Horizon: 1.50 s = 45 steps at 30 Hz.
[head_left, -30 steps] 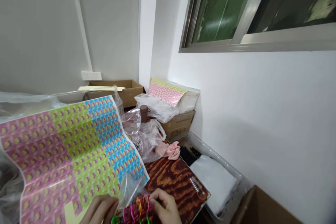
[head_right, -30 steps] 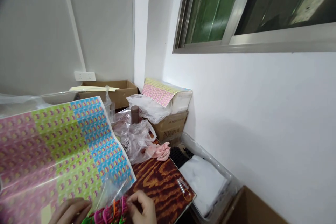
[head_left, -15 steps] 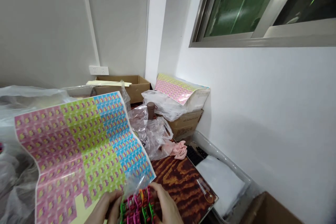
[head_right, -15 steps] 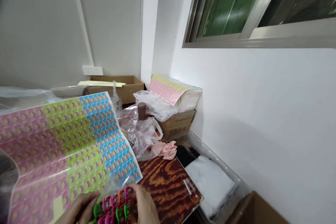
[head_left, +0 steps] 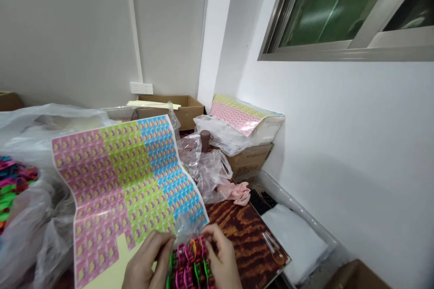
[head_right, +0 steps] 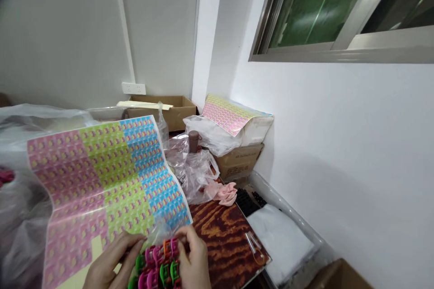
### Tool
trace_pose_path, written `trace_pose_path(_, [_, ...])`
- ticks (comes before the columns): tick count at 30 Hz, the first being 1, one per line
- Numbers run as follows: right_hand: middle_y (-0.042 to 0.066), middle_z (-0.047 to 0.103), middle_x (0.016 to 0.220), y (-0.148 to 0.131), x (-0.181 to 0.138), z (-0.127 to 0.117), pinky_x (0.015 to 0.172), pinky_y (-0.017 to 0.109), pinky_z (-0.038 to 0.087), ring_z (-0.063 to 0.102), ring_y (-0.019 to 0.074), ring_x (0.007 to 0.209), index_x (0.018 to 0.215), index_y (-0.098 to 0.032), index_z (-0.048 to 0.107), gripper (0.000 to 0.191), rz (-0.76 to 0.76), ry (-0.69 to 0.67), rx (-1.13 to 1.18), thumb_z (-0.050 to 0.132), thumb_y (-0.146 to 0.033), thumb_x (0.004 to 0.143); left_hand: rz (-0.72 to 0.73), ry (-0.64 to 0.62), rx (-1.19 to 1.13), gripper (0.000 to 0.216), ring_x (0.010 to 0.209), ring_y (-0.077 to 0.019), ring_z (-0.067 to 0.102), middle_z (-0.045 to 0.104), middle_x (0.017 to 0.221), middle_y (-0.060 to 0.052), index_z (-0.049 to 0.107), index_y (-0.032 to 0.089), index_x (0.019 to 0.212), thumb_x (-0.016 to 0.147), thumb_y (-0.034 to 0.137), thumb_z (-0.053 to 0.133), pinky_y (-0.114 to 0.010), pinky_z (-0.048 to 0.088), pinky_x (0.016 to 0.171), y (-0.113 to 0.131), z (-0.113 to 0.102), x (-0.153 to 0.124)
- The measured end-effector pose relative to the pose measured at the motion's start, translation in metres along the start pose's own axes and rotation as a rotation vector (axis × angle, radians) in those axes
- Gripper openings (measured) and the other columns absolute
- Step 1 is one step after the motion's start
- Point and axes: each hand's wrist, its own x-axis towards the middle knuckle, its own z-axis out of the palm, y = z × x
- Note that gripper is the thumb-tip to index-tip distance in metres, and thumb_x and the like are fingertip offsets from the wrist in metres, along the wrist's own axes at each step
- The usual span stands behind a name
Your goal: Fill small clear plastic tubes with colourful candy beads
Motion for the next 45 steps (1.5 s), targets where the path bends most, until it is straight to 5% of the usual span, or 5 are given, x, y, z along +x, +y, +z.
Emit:
trace_pose_path(10, [0.003, 0.059, 0.076, -0.033, 0.009, -0.011, 0.07, 0.025, 0.042, 0.055, 0.014, 0.075, 0.076, -0.016, 0.063, 0.021, -0.151, -0.064, -0.099, 0.05, -0.025, 0.09, -0.2, -0.008, -0.121, 0.018, 0.068, -0.0118, 0.058, 0.061, 0.072, -0.001, 0.063, 0.015, 0.075, 0.087, 0.026, 0.053, -0.021, 0.044, 0.061, 0.016, -0.015, -0.007])
trace_pose_path(18, [0.004, 0.061, 0.082, -0.054, -0.001, -0.02, 0.069, 0.026, 0.046, 0.058, 0.0147, 0.077, 0.085, -0.017, 0.065, 0.012, -0.317, -0.058, -0.229, 0.053, -0.018, 0.087, 0.212, 0.191, 0.267, 0.018, 0.078, -0.0119, 0.059, 0.06, 0.085, -0.004, 0.06, 0.017, 0.102, 0.087, 0.01, 0.051, -0.023, 0.049, 0.069, 0.006, -0.006, -0.03])
trace_pose_path(24, [0.006, 0.062, 0.082, -0.059, -0.024, -0.032, 0.064, 0.026, 0.049, 0.06, 0.0149, 0.075, 0.093, -0.018, 0.066, 0.02, -0.501, -0.15, -0.345, 0.052, -0.008, 0.084, 0.288, 0.144, 0.361, 0.03, 0.084, -0.0118, 0.06, 0.061, 0.09, -0.006, 0.056, 0.017, 0.112, 0.085, 0.004, 0.053, -0.021, 0.05, 0.074, 0.003, -0.013, -0.053])
trace_pose_path(40, [0.004, 0.059, 0.077, -0.075, -0.053, -0.062, 0.062, 0.025, 0.044, 0.056, 0.014, 0.072, 0.084, -0.021, 0.063, 0.017, -0.233, -0.624, -0.157, 0.049, -0.011, 0.089, 0.246, -0.154, 0.218, 0.032, 0.094, -0.0146, 0.056, 0.059, 0.097, -0.009, 0.055, 0.015, 0.109, 0.084, -0.002, 0.045, -0.022, 0.048, 0.078, 0.026, -0.033, -0.104])
trace_pose_path(45, [0.003, 0.057, 0.079, -0.05, -0.058, -0.06, 0.068, 0.024, 0.046, 0.056, 0.0141, 0.076, 0.083, -0.02, 0.061, 0.009, 0.014, -0.531, -0.003, 0.054, -0.02, 0.088, 0.128, -0.192, 0.179, 0.028, 0.102, -0.0157, 0.055, 0.056, 0.107, -0.011, 0.052, 0.015, 0.105, 0.082, -0.002, 0.049, -0.025, 0.046, 0.084, 0.018, -0.029, -0.103])
